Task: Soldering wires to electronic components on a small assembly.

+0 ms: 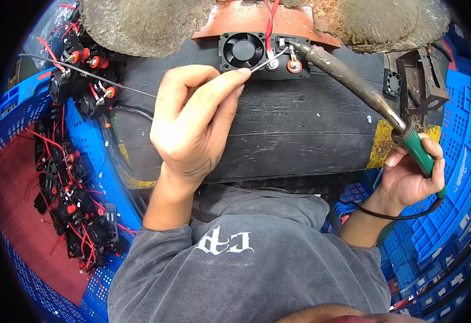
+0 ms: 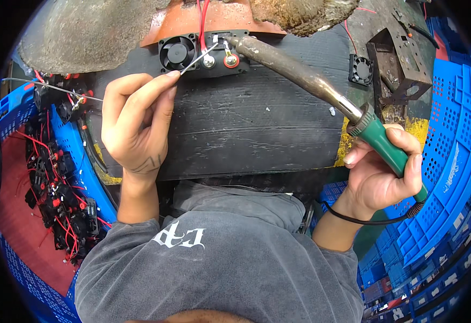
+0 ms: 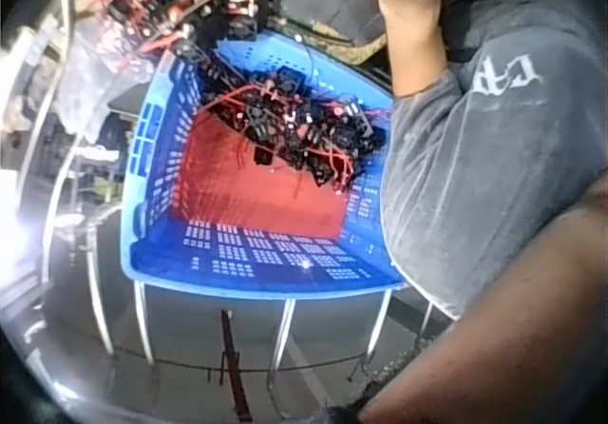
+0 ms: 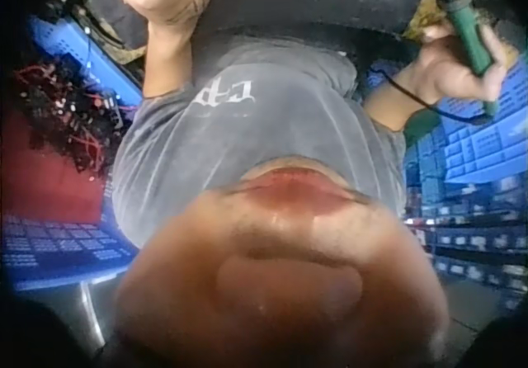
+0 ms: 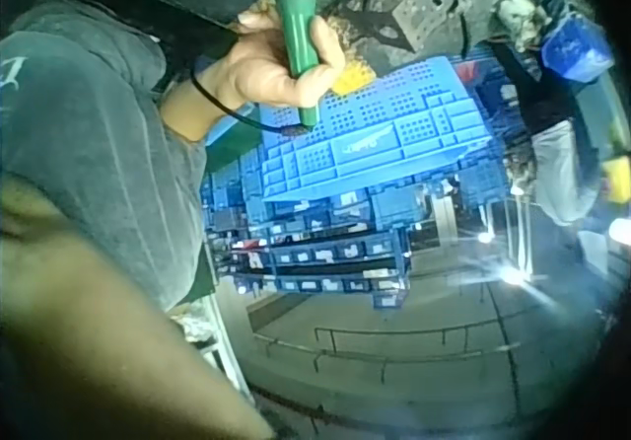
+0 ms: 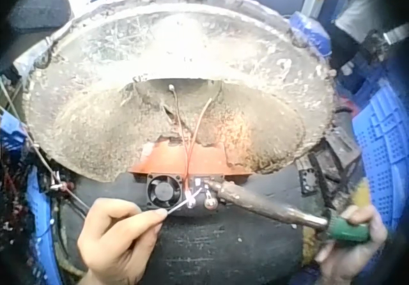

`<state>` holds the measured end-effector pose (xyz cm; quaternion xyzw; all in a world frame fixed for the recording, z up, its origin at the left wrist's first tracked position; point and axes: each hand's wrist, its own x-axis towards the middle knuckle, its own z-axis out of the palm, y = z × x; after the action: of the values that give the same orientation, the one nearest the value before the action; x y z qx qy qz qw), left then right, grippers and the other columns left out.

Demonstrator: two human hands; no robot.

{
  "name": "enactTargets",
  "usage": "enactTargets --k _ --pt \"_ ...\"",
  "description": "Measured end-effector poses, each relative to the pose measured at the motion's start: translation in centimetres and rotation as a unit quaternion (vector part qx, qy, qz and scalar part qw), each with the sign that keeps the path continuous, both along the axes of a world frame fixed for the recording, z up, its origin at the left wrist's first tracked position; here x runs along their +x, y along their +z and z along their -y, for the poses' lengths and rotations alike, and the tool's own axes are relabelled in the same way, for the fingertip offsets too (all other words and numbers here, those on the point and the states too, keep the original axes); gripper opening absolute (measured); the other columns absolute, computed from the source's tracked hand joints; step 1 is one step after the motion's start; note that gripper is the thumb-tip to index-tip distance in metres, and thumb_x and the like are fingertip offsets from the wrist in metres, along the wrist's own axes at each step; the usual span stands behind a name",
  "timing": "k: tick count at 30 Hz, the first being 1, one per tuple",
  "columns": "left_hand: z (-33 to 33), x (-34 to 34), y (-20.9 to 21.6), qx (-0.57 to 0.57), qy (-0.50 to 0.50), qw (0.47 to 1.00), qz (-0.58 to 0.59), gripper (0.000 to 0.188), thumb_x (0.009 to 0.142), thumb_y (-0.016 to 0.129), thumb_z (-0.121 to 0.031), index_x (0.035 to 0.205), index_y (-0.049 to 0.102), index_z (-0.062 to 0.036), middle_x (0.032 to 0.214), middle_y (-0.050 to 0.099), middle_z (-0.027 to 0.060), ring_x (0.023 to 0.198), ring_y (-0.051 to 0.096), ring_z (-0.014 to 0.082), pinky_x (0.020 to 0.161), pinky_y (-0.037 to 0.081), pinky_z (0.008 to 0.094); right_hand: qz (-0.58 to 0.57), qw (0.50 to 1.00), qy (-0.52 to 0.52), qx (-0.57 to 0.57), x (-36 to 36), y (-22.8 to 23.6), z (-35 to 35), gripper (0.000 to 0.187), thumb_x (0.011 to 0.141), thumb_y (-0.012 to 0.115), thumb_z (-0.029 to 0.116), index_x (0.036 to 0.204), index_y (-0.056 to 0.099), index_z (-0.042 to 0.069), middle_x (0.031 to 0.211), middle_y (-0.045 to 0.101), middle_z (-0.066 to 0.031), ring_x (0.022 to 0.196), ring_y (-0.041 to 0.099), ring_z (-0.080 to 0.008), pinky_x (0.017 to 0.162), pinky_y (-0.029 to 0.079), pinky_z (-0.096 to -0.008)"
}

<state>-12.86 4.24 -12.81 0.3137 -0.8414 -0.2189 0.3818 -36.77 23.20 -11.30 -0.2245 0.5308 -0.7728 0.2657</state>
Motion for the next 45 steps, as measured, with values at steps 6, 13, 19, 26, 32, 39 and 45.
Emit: enactTargets --k 6,13,19,26,32,39,45 --pt "0.0 0.0 0.0 0.003 0.001 1.0 0.0 0.027 0.07 0.077 0.007 0.095 0.074 -0.0021 0.084 0.056 0.0057 0.068 0.055 0.014 0.057 0.045 0.0248 -0.01 0.999 0.032 -0.016 -0.2 0.0 -0.1 0.049 0.096 0.037 0.039 0.104 0.064 -0.002 0.09 0.062 -0.0219 0.049 0.057 -0.0246 0.04 0.046 -0.028" --pt "0.1 0.3 -0.4 -0.008 -0.003 1.0 -0.004 0.027 0.075 0.075 0.008 0.1 0.074 -0.002 0.09 0.057 0.0031 0.061 0.042 0.0038 0.05 0.032 0.0184 -0.013 0.999 0.031 -0.007 -0.1 0.0 -0.3 0.047 0.095 0.04 0.038 0.104 0.065 0.0 0.088 0.061 -0.0223 0.048 0.055 -0.0239 0.038 0.043 -0.027" --pt "0.2 0.5 -0.2 -0.016 0.008 1.0 -0.001 0.026 0.076 0.074 0.008 0.099 0.074 -0.0024 0.091 0.058 0.0038 0.063 0.046 0.0048 0.051 0.034 0.0183 -0.014 0.999 0.047 -0.014 -0.4 -0.1 -0.6 0.047 0.095 0.04 0.038 0.104 0.065 0.0 0.087 0.06 -0.0223 0.048 0.054 -0.0238 0.038 0.043 -0.027" --pt "0.0 0.3 -0.1 -0.01 0.026 1.0 -0.011 0.027 0.071 0.076 0.006 0.096 0.074 -0.0048 0.084 0.057 0.0051 0.068 0.054 0.0137 0.057 0.045 0.0244 0.046 0.997 0.033 -0.05 -0.4 -0.4 -0.9 0.045 0.095 0.042 0.039 0.103 0.066 0.001 0.095 0.065 -0.0234 0.054 0.059 -0.0255 0.039 0.045 -0.0269" --pt "0.0 0.6 0.2 0.016 0.007 0.998 -0.065 0.024 0.077 0.07 0.007 0.099 0.073 -0.0027 0.08 0.056 0.0039 0.064 0.05 0.0102 0.053 0.04 0.022 0.066 0.995 -0.008 -0.07 0.0 -0.8 -2.6 0.045 0.094 0.043 0.04 0.103 0.067 0.003 0.099 0.068 -0.0235 0.057 0.062 -0.026 0.04 0.046 -0.0275" --pt "-1.0 1.0 0.7 0.059 0.024 0.998 0.012 0.029 0.079 0.067 0.008 0.104 0.07 -0.0058 0.064 0.049 0.0029 0.058 0.048 0.011 0.052 0.039 0.0238 0.07 0.992 -0.04 -0.099 0.1 -1.3 -6.5 0.048 0.095 0.043 0.041 0.106 0.067 0.001 0.101 0.069 -0.0218 0.057 0.062 -0.0246 0.043 0.047 -0.027" --pt "-0.4 1.5 2.9 -0.02 0.045 0.982 0.18 0.033 0.079 0.07 0.002 0.109 0.068 -0.0098 0.072 0.056 0.0059 0.059 0.054 0.0178 0.058 0.045 0.0308 0.074 0.989 -0.111 -0.06 0.0 -2.1 -9.4 0.049 0.095 0.043 0.041 0.106 0.067 0.0 0.1 0.069 -0.0237 0.055 0.061 -0.0237 0.044 0.046 -0.0267"
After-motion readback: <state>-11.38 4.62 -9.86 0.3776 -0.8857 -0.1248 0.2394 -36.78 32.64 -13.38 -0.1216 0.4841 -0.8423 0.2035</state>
